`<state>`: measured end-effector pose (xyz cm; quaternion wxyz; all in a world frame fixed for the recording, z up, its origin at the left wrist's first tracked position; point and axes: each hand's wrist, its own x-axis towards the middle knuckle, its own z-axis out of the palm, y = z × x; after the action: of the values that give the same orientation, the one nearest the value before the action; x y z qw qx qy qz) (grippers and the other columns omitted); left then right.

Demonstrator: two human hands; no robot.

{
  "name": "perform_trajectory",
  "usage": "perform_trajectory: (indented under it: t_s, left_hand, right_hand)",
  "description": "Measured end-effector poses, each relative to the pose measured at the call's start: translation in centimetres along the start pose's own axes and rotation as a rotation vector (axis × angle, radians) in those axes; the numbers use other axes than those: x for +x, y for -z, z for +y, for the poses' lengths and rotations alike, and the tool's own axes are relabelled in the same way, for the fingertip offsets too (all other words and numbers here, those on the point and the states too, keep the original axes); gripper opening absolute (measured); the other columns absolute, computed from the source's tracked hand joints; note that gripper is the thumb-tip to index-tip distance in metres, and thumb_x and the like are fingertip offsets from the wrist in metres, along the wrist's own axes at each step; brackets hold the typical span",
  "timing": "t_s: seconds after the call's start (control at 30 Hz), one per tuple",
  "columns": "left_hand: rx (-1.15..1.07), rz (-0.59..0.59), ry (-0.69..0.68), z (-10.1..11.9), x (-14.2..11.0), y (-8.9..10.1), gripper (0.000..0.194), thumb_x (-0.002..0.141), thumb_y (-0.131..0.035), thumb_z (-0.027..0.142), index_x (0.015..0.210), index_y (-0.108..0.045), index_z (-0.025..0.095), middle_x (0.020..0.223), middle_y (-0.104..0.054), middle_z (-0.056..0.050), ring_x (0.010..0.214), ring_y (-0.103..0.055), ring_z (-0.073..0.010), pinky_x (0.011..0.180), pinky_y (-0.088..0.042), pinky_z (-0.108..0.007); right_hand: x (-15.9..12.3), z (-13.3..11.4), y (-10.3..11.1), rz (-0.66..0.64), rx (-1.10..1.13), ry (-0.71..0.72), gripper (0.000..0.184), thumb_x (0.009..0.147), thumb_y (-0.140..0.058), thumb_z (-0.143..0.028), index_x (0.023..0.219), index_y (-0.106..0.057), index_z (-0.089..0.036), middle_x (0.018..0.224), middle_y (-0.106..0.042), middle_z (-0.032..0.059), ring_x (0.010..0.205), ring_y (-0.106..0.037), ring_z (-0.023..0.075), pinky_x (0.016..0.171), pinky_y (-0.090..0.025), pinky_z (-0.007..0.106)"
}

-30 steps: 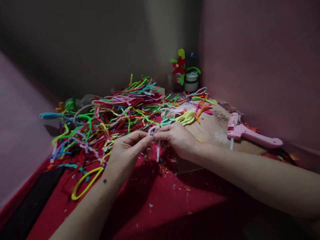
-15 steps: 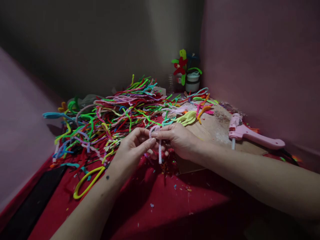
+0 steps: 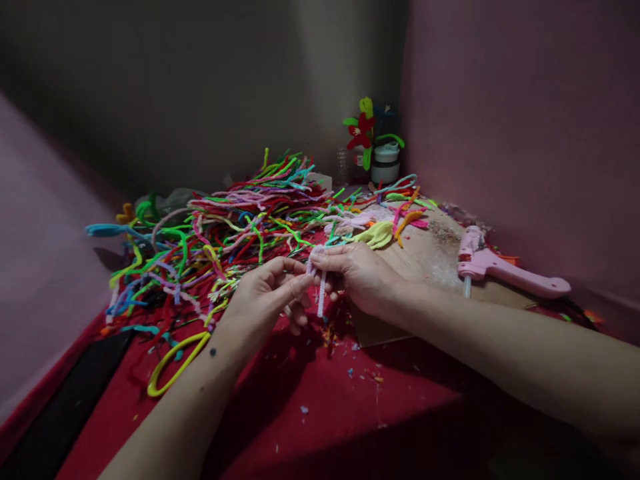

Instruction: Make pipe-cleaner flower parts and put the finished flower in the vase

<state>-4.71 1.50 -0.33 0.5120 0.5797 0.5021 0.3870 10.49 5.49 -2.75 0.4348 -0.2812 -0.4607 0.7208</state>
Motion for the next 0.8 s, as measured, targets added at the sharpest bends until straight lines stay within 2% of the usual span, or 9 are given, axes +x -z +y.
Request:
perform_trajectory:
  t_s: [0.17, 0.43, 0.63, 0.8]
  left_hand:
    - [-0.012, 0.011, 0.075, -0.11, 0.04, 0.07, 0.022, 0.076, -0.065, 0.036, 0.086, -0.057, 0.017, 0.054, -0.061, 0.003, 0.036, -0.053, -0.0113, 0.030, -0.045, -0.021]
    - [-0.027, 0.049, 0.077, -0.11, -0.15, -0.27, 0.023, 0.074, -0.067, 0.036, 0.079, -0.061, 0.015, 0.053, -0.059, 0.002, 0.035, -0.051, -0.0100, 0.030, -0.043, -0.020]
    - [-0.033, 0.071, 0.077, -0.02, -0.28, -0.15, 0.022, 0.073, -0.067, 0.035, 0.076, -0.062, 0.015, 0.051, -0.058, 0.002, 0.033, -0.048, -0.0094, 0.029, -0.040, -0.019]
    - [-0.022, 0.043, 0.051, 0.19, -0.27, -0.32, 0.021, 0.074, -0.066, 0.033, 0.066, -0.060, 0.014, 0.048, -0.056, 0.002, 0.033, -0.047, -0.0084, 0.031, -0.038, -0.019]
  right_hand:
    - [-0.26, -0.02, -0.40, 0.048, -0.037, 0.019, 0.023, 0.078, -0.059, -0.020, 0.057, -0.057, -0.013, 0.049, -0.051, -0.0022, 0.042, -0.042, 0.0069, 0.044, -0.033, 0.022]
    - [-0.45, 0.12, -0.63, 0.081, -0.124, 0.122, 0.019, 0.074, -0.059, -0.020, 0.056, -0.058, -0.014, 0.051, -0.051, -0.0026, 0.047, -0.043, 0.0071, 0.048, -0.033, 0.022]
    - [-0.20, 0.13, -0.53, 0.041, -0.026, 0.085, 0.016, 0.071, -0.066, -0.027, 0.061, -0.062, -0.015, 0.062, -0.059, -0.0008, 0.056, -0.050, 0.0083, 0.054, -0.037, 0.022]
    - [0.07, 0.21, -0.33, 0.065, 0.024, 0.091, 0.021, 0.074, -0.063, -0.027, 0.057, -0.060, -0.014, 0.055, -0.055, -0.0011, 0.047, -0.042, 0.0070, 0.046, -0.031, 0.022]
